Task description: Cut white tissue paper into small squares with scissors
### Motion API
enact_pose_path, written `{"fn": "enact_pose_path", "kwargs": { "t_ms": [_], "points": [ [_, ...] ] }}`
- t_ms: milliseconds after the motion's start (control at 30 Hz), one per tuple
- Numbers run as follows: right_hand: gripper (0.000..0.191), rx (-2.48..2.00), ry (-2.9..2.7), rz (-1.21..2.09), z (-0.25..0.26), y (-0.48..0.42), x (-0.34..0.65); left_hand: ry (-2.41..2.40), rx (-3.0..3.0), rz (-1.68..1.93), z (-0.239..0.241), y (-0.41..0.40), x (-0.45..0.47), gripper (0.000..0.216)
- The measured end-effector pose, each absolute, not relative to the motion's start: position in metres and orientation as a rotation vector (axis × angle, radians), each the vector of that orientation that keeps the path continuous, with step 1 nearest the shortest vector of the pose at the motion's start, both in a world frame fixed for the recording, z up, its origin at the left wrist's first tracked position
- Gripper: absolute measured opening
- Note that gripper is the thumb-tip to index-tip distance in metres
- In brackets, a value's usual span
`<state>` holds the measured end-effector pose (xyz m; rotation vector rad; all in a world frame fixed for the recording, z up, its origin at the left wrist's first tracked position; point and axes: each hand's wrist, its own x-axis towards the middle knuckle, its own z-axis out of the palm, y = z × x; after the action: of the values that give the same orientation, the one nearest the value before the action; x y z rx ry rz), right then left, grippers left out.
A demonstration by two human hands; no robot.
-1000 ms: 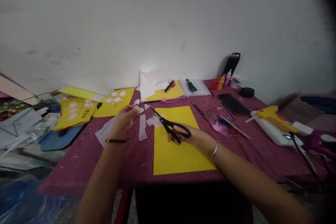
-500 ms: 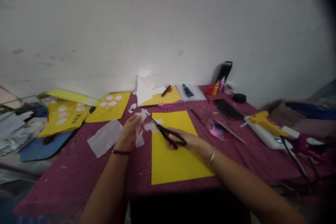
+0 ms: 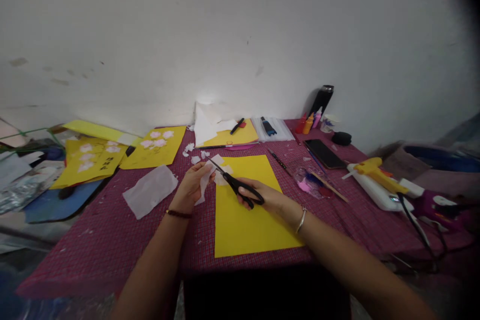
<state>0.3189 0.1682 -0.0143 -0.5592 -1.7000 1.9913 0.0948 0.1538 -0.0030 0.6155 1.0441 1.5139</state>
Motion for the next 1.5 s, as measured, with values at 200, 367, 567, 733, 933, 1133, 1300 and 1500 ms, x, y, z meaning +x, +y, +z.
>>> {"fn": "enact_pose_path", "kwargs": {
  "t_ms": [200,367,567,733,933,1133,1300,1500],
  "points": [
    [0.057,-0.601,-1.685,1.988,-0.017,0.171,0.318,1.05,0.612,1.513,-0.005,0.16,0.102,0.026],
    [0.052,-0.643,-1.63,1.966,-0.019,0.173,0.319,1.067,0.599,1.486,-0.005,0.164,0.105,0.018],
    [0.046,-0.655,-1.572,1.958,-0.019,0.177,0.32,1.169,0.698,1.241,0.0,0.151,0.089,0.015],
    [0.054,-0.665,-1.537,2.02,-0.019,0.179,0.321,1.18,0.786,1.345,0.0,0.149,0.08,0.017],
    [0.057,-0.651,-1.682,1.971,-0.012,0.18,0.328,1.211,0.732,1.596,-0.001,0.152,0.079,0.027],
    [0.054,-0.648,-1.84,1.97,-0.012,0.181,0.33,1.194,0.77,1.548,-0.003,0.153,0.078,0.015],
    [0.058,-0.652,-1.856,1.98,-0.012,0.18,0.328,1.17,0.841,1.454,-0.005,0.152,0.083,0.011],
    [0.061,-0.665,-1.878,1.993,-0.012,0.18,0.326,1.183,0.877,1.376,-0.008,0.153,0.086,0.013]
  ]
}}
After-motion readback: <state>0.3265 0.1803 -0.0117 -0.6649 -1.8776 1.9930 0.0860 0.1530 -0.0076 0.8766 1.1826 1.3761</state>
